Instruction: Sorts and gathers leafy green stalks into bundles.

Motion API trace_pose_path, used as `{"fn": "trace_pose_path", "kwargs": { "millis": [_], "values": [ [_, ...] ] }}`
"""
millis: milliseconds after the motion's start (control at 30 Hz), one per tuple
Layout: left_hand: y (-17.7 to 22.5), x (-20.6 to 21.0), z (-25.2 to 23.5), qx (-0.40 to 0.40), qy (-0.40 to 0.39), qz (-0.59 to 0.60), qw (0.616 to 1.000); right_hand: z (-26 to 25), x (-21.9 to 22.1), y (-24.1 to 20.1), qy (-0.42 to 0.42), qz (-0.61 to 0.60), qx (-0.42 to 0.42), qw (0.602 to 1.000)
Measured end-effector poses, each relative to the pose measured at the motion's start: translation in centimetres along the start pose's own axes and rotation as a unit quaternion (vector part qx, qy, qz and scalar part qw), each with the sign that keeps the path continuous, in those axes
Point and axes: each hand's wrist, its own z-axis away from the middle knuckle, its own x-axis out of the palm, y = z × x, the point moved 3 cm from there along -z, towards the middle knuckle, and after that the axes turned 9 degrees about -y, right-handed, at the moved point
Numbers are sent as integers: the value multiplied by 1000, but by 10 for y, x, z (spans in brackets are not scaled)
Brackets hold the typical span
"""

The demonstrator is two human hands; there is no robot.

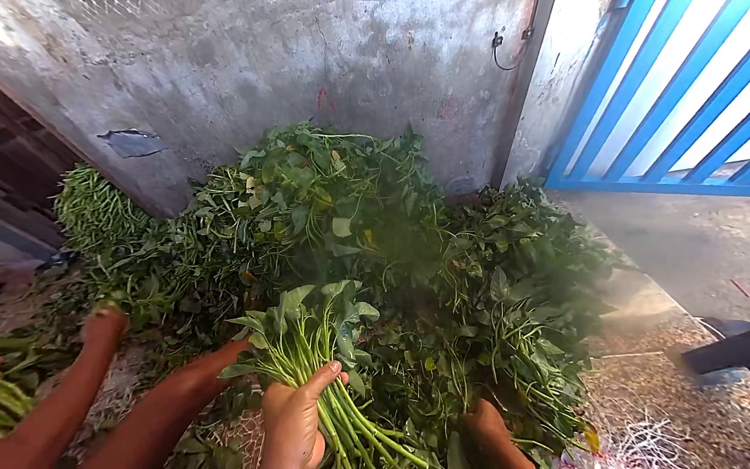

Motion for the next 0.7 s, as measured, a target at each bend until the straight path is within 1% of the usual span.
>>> {"fn": "trace_pose_path", "kwargs": {
  "millis": [100, 167, 233, 333, 467, 500, 567, 633, 667, 700],
  "values": [
    [0, 0, -2, 2, 3, 1, 1000, -14, 6, 15, -11, -151, 21, 988],
    [0, 1, -2, 3, 6, -1, 1000, -6, 3, 15, 6, -281, 12, 960],
    [0, 2, -2, 0, 6, 1, 1000, 9, -7, 6, 35, -365, -30, 930],
    [-1, 5, -2, 2, -2, 0, 1000, 41, -20, -14, 50, -451, -106, 885],
    [-4, 11, 1, 4, -10, -7, 1000, 76, -24, -42, 6, -501, -214, 839],
    [-6, 12, 1, 7, -8, -9, 1000, 89, -23, -51, 5, -503, -239, 831],
    [-10, 12, 4, 6, -5, -14, 1000, 118, -19, -68, 19, -479, -305, 823],
    [-18, 12, 4, -3, -2, -17, 1000, 149, -11, -84, 20, -445, -390, 806],
    [-22, 12, 4, -12, -4, -19, 1000, 163, -4, -92, 7, -435, -425, 794],
    [-26, 11, 4, -22, -6, -22, 999, 174, 4, -98, -17, -436, -438, 786]
  ]
}}
